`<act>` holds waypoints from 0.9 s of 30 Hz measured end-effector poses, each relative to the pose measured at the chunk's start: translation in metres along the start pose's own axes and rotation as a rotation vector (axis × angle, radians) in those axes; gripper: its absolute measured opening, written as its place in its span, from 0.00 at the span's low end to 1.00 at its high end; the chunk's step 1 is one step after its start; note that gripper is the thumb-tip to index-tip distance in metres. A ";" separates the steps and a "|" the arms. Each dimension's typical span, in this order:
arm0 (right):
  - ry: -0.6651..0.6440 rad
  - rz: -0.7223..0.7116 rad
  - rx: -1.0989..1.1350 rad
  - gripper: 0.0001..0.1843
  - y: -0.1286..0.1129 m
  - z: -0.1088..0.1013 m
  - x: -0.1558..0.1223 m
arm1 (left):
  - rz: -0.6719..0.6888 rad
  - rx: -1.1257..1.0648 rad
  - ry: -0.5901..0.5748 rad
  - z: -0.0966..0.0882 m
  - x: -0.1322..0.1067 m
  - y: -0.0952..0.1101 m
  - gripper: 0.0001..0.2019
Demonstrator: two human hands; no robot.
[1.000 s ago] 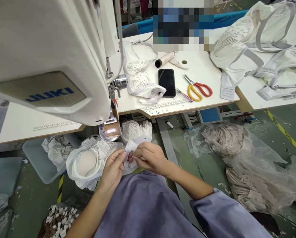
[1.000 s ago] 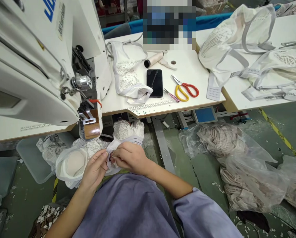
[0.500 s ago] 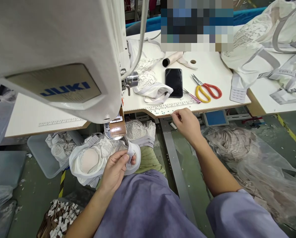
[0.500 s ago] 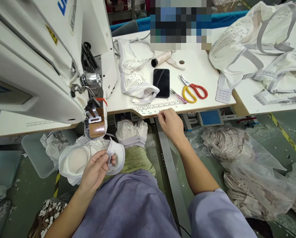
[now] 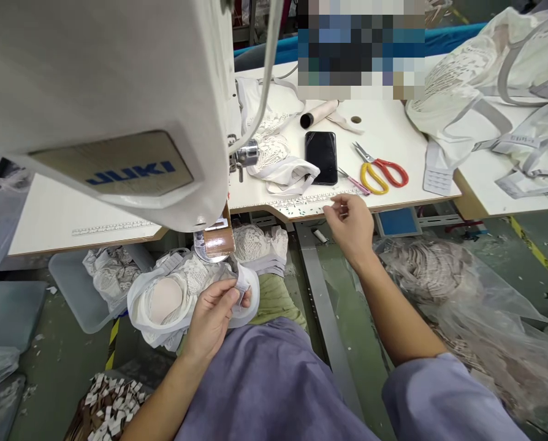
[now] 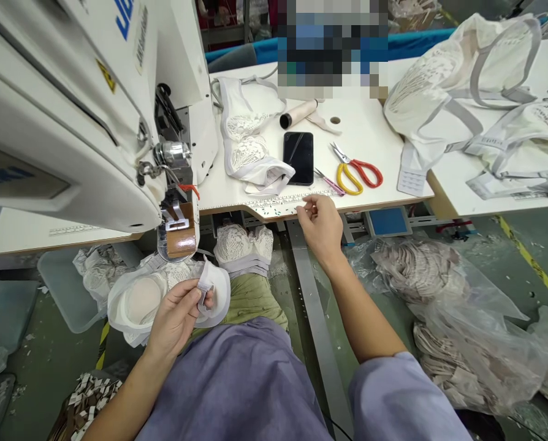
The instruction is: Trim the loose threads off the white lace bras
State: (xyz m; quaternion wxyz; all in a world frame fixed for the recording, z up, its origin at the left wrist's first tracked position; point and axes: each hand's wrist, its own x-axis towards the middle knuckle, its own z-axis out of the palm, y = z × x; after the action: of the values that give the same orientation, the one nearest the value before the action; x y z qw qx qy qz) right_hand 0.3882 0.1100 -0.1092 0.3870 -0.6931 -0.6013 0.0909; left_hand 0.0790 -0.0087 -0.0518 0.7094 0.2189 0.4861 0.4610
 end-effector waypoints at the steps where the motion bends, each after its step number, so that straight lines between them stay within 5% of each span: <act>1: 0.051 -0.062 0.034 0.04 -0.013 -0.004 -0.009 | 0.016 0.030 0.024 -0.001 -0.001 -0.001 0.14; 3: 0.052 -0.260 0.126 0.02 -0.046 -0.010 -0.036 | 0.053 0.091 0.065 -0.004 -0.002 -0.006 0.15; 6: -0.151 -0.540 0.310 0.10 -0.097 -0.012 -0.080 | 0.092 0.156 0.080 -0.009 -0.002 -0.013 0.15; 9: -0.277 -0.591 0.427 0.20 -0.128 -0.001 -0.109 | 0.129 0.216 0.088 -0.011 -0.002 -0.016 0.14; 14: -0.227 -0.598 0.421 0.25 -0.131 0.013 -0.115 | 0.129 0.252 0.148 -0.011 -0.003 -0.015 0.17; 27: -0.244 -0.603 0.461 0.29 -0.126 0.009 -0.113 | 0.102 0.211 0.102 -0.006 -0.003 -0.015 0.14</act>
State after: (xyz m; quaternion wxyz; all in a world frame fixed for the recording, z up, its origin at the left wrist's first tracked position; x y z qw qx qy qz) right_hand 0.2577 0.0091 -0.0721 0.4673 -0.3647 -0.7832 0.1876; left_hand 0.0801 -0.0194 -0.0642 0.6324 0.2930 0.5557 0.4533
